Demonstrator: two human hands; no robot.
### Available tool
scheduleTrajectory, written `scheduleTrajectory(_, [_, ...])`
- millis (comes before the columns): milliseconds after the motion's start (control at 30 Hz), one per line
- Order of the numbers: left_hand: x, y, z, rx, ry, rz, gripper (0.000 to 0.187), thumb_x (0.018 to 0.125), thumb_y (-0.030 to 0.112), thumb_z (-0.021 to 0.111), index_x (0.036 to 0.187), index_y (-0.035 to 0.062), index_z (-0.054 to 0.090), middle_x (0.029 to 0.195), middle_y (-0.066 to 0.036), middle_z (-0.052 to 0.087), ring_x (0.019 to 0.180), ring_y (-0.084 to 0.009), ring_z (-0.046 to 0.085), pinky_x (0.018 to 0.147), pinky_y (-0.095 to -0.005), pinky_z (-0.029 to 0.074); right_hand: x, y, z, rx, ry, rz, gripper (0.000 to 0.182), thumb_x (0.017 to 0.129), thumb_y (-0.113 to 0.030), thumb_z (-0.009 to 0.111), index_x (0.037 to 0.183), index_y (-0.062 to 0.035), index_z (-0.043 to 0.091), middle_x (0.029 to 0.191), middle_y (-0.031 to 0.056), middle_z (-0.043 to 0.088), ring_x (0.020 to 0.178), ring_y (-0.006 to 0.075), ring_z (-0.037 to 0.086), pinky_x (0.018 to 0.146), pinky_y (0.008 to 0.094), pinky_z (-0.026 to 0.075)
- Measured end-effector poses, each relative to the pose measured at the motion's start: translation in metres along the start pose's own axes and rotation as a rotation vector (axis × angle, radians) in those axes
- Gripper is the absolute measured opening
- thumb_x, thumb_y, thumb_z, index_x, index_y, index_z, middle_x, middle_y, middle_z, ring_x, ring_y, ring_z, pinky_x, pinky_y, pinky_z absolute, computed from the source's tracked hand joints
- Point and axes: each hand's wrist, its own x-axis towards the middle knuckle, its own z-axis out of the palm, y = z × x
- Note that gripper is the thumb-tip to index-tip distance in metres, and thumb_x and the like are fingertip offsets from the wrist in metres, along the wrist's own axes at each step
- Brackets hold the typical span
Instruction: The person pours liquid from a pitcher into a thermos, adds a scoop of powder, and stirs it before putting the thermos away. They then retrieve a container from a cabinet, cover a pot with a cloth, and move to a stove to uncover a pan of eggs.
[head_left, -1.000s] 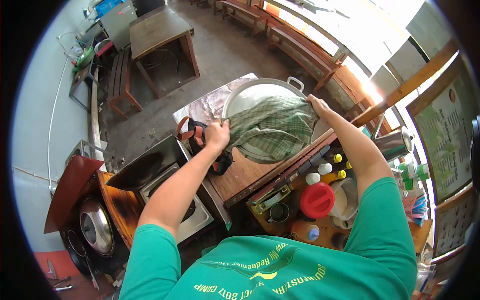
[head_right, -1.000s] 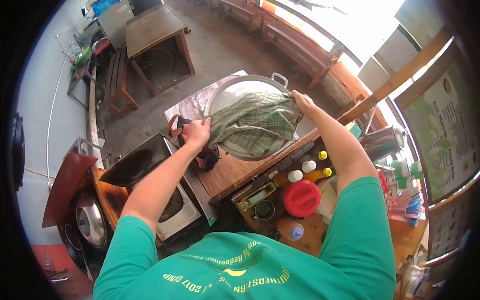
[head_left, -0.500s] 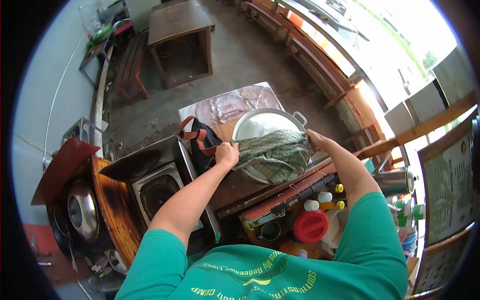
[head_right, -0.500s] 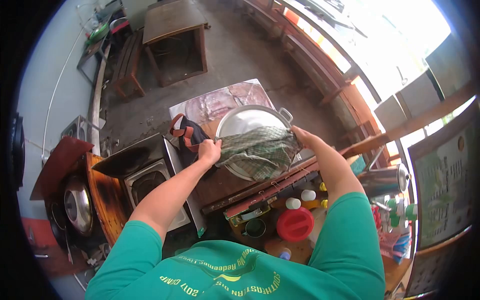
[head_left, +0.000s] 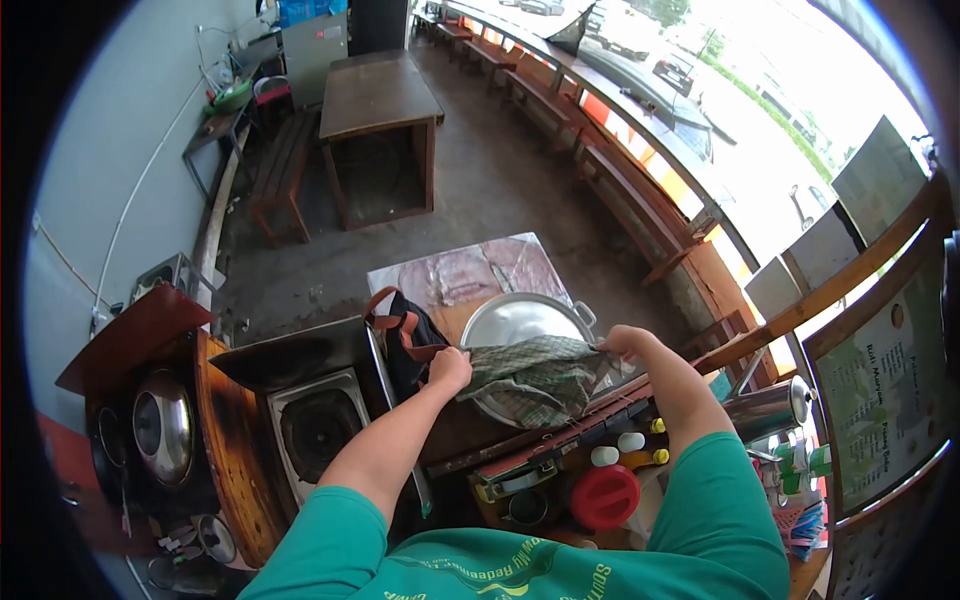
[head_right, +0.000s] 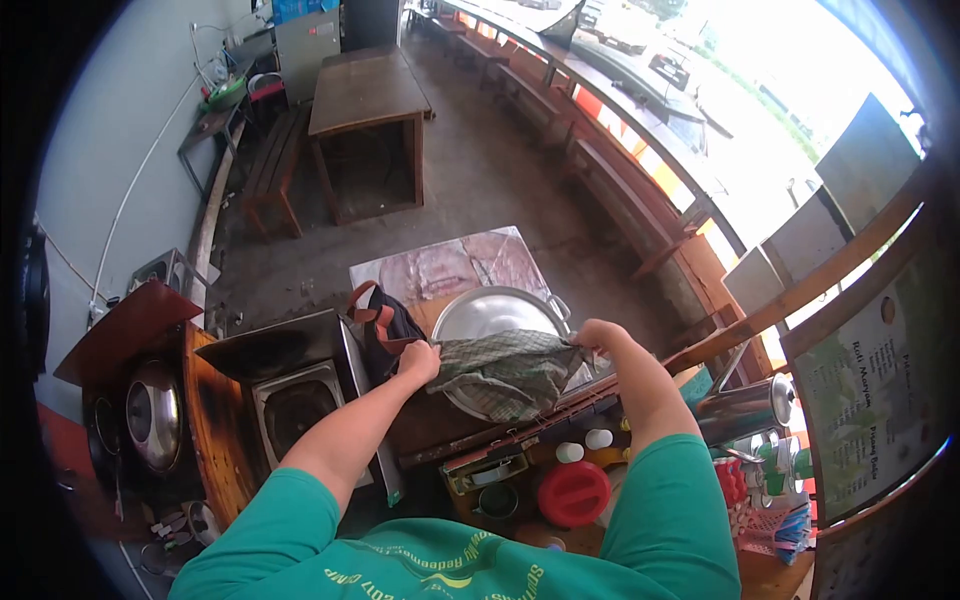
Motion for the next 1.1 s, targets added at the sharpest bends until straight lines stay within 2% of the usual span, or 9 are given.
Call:
scheduleTrajectory(133, [-0.036,0.026,-0.056,0.302,-0.049,0.188,0.056,0.088,0.044,0.066,0.126,0.0025,0.059,0.112,-0.022,0.07,0.106,-0.0388,0.067,0.092,-0.0481,0.052,-0.033,-0.02,-0.031,-0.715,0.32,-0.376,0.059,0.087,-0.056,0.065,0.092,0.0022,0.075,0.087,0.0221,0.071,0.091,0.0317,0.07,0.078,0.0421,0.055])
scheduleTrajectory(233, [-0.083,0.055,-0.096,0.135,0.158,0.581,0.061,0.084,0.041,0.071,0.129,0.0033,0.054,0.112,-0.019,0.07,0.102,-0.0385,0.068,0.093,-0.0501,0.05,-0.139,-0.072,-0.039,-0.433,0.59,-0.665,0.047,0.087,-0.046,0.071,0.094,0.0002,0.075,0.086,0.0191,0.072,0.085,0.0272,0.07,0.075,0.0375,0.054])
scheduleTrajectory(333, [-0.111,0.081,-0.11,-0.172,0.492,0.893,0.047,0.08,0.029,0.073,0.118,0.004,0.06,0.102,-0.018,0.071,0.096,-0.039,0.068,0.086,-0.0506,0.052,-0.252,-0.116,-0.025,0.044,0.286,-0.892,0.039,0.085,-0.036,0.076,0.094,0.0013,0.074,0.082,0.0129,0.068,0.077,0.0198,0.065,0.071,0.0341,0.051])
scheduleTrajectory(467, [-0.131,0.086,-0.169,-0.2,0.332,0.893,0.031,0.077,0.016,0.07,0.107,0.0066,0.066,0.093,-0.019,0.071,0.088,-0.0402,0.068,0.078,-0.05,0.053,-0.362,-0.132,-0.017,0.117,0.579,-1.572,0.018,0.077,-0.006,0.083,0.082,0.0038,0.069,0.087,0.0056,0.059,0.077,0.0128,0.055,0.066,0.0281,0.044])
scheduleTrajectory(733, [-0.245,0.03,-0.361,-0.154,0.473,0.83,0.027,0.08,0.006,0.062,0.107,0.0079,0.066,0.086,-0.017,0.071,0.082,-0.0399,0.068,0.074,-0.0484,0.055,-0.48,-0.089,0.008,0.341,0.845,-1.178,0.022,0.074,-0.006,0.082,0.087,-0.0023,0.064,0.076,0.0006,0.055,0.069,0.0097,0.053,0.062,0.0256,0.042])
scheduleTrajectory(900, [-0.316,-0.049,-0.398,-0.471,0.109,1.02,0.03,0.09,0.005,0.057,0.12,0.0013,0.062,0.101,-0.018,0.072,0.095,-0.029,0.071,0.086,-0.0353,0.053,-0.524,-0.192,0.154,0.018,0.995,-1.326,0.084,0.06,-0.015,0.092,0.133,-0.0057,0.052,0.111,0.0085,0.06,0.108,0.0193,0.059,0.093,0.0357,0.049])
scheduleTrajectory(967, [-0.342,-0.089,-0.397,-0.689,-0.082,1.006,0.028,0.094,0.005,0.054,0.12,0.0003,0.062,0.104,-0.014,0.072,0.099,-0.0242,0.069,0.089,-0.0335,0.051,-0.517,-0.23,0.239,0.336,0.733,-1.425,0.082,0.064,-0.012,0.091,0.135,-0.0025,0.051,0.12,0.0099,0.062,0.115,0.0189,0.059,0.098,0.0347,0.048])
scheduleTrajectory(1033, [-0.361,-0.139,-0.412,-0.949,-0.344,0.968,0.026,0.101,0.006,0.05,0.123,-0.0008,0.062,0.11,-0.004,0.069,0.104,-0.0129,0.062,0.094,-0.0305,0.048,-0.497,-0.259,0.324,0.856,0.029,-1.43,0.067,0.073,-0.01,0.085,0.132,0.0015,0.054,0.119,0.0104,0.065,0.111,0.0179,0.062,0.097,0.0332,0.049])
scheduleTrajectory(1100, [-0.358,-0.209,-0.418,-1.304,-0.447,0.901,0.028,0.102,0.009,0.052,0.127,-0.0004,0.06,0.111,-0.004,0.069,0.104,-0.0124,0.062,0.094,-0.0305,0.049,-0.491,-0.286,0.402,1.162,-0.143,-1.328,0.044,0.081,-0.005,0.073,0.123,0.0039,0.062,0.109,0.0086,0.069,0.1,0.0177,0.067,0.091,0.0316,0.052])
